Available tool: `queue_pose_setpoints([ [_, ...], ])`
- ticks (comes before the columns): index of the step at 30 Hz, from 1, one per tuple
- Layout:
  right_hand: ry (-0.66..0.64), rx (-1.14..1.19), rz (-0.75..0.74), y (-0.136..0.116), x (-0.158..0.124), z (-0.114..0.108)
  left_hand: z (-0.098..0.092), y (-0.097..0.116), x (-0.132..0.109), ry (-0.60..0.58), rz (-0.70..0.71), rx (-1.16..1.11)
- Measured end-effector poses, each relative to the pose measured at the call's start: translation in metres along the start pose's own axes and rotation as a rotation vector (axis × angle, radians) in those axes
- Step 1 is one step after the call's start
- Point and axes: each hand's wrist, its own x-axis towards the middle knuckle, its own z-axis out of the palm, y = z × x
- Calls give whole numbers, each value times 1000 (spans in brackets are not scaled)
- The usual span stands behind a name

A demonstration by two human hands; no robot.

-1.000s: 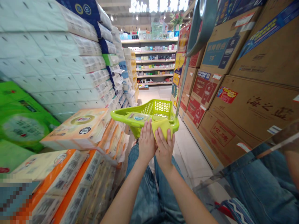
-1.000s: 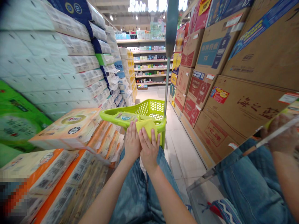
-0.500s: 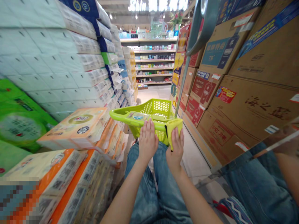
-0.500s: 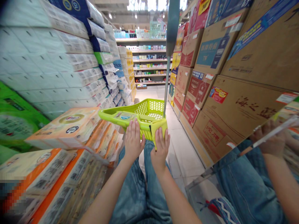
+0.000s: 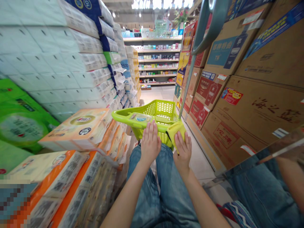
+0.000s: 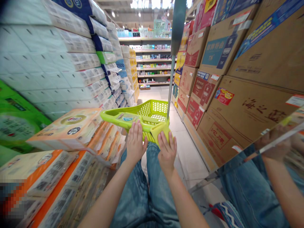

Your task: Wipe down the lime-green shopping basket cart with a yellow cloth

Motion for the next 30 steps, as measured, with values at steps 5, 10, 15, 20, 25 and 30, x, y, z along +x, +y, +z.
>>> queue_pose_setpoints([
  [5, 56, 37, 148, -1, 8, 0, 2, 1, 0, 16, -2, -11],
  [10, 38, -16, 42, -41, 11, 26, 3, -2, -2, 6, 5, -13],
  [15, -7, -22, 10, -50, 10, 33, 1, -5, -4, -24, 8, 9],
  [20, -5, -17, -59, -16, 2, 11, 0, -3, -1, 7, 23, -4],
  [25, 47, 49, 132, -5, -1, 1, 2, 2, 0, 22, -6, -1],
  [30, 69, 10, 153, -29, 1, 18, 0, 1, -1, 8, -4, 7],
])
